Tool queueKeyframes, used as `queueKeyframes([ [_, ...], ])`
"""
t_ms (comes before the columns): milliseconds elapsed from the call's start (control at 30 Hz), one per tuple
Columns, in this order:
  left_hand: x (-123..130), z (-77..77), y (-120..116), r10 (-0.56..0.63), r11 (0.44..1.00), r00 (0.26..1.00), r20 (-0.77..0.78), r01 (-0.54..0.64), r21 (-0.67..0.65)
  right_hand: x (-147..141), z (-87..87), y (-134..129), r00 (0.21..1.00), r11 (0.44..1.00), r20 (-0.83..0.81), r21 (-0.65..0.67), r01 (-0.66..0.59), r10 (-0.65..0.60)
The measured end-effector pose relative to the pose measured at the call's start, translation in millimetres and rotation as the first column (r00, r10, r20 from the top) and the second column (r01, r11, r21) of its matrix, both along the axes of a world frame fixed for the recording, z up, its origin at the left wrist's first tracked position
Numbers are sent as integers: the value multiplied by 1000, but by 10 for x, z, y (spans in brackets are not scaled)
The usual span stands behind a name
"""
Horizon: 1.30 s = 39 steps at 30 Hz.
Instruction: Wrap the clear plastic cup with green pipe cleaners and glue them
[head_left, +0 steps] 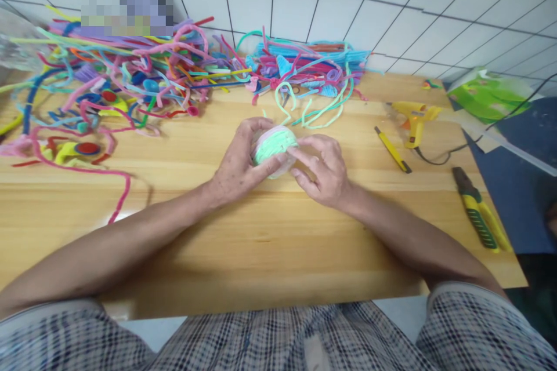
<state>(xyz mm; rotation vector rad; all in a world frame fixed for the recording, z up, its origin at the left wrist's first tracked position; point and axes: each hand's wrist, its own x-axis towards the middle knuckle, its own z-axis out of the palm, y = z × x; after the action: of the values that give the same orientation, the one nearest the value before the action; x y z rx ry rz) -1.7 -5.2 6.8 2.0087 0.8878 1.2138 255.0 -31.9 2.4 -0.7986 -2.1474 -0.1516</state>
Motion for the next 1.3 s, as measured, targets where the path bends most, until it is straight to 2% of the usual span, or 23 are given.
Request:
queueKeyframes([
  [300,-3,-64,-6,1,1000,1000,32,-1,-2,33,4,14,999,996,-6,-84,-32,31],
  [567,-22,-34,16,40,990,995,-90,-28,135,11,32,31,994,997,-74,-23,-77,75],
  [733,-2,13,2,5,997,997,-76,1,76,28,8,27,998,994,-34,-89,-59,57],
  [833,6,33,-14,2,1000,999,-46,-1,18,25,8,16,998,996,-14,-50,-68,67],
  [900,7,31,-22,0,1000,999,-32,0,0,24,15,9,997,996,-10,-35,-77,77],
  [1067,-7,-19,-28,-12,1000,1000,16,12,-17,28,29,7,999,994,-8,-92,-51,51],
  [1300,-23,-34,-9,56,993,995,-80,-47,107,24,23,10,997,994,-41,-86,-62,59],
])
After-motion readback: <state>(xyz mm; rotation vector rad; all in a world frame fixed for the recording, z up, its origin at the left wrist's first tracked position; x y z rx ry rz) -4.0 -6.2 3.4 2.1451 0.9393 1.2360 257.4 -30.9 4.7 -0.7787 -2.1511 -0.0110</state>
